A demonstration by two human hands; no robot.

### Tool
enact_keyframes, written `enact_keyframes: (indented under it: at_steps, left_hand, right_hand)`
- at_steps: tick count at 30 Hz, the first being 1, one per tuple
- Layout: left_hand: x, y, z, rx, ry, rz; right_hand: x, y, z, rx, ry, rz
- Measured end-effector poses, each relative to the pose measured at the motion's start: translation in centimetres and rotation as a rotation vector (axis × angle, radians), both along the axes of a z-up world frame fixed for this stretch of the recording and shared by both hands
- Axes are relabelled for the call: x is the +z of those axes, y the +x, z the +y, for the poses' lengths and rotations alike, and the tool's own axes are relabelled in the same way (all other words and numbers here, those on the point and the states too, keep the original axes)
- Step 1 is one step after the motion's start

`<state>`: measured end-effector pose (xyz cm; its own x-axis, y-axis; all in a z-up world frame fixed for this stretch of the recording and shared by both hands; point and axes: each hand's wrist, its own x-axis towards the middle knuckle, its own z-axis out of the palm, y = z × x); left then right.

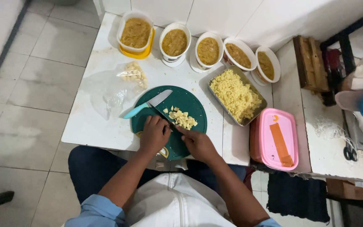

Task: Finely mincing garlic cloves on a cutting board using a kitchen knife in a food preparation area.

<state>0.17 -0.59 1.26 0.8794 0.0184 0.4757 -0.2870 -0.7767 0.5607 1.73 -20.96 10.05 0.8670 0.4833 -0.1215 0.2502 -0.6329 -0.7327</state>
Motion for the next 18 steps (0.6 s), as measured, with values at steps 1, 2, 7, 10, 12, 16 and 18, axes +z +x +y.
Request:
enact_keyframes:
  at_steps: [1, 2, 7, 10, 12, 16, 18]
  left_hand:
    - [0.6, -0.3, 0.0, 0.002, 0.0, 0.001]
    - [1.3, -0.5, -0.1, -0.002, 0.023, -0.013]
    - [1.9, -1.0, -0.2, -0.035, 0.056, -0.055]
    - [0.5, -1.1, -0.1, -0.04, -0.064, -0.111]
    - [-0.6, -1.3, 0.1, 0.004, -0.088, -0.151]
    - [0.3, -1.4, 0.2, 0.082, -0.107, -0.153]
    - [0.5, -1.6, 0.2, 0.098, -0.129, -0.174]
  right_hand:
    - [0.2, 0.1, -0.5, 0.002, 0.0, 0.001]
    - [0.3, 0.2, -0.9, -0.029, 0.006, -0.003]
    - [2.4, 1.8, -2.3, -0.116, 0.002, -0.075]
    - [2.0, 3.2, -2.9, -0.134, -0.185, -0.098]
    - [1.4, 4.3, -3.0, -0.094, -0.291, -0.153]
    - [0.3, 5.4, -2.6, -0.057, -0.349, -0.139]
    - [-0.4, 5.3, -2.6, 0.014, -0.337, -0.122]
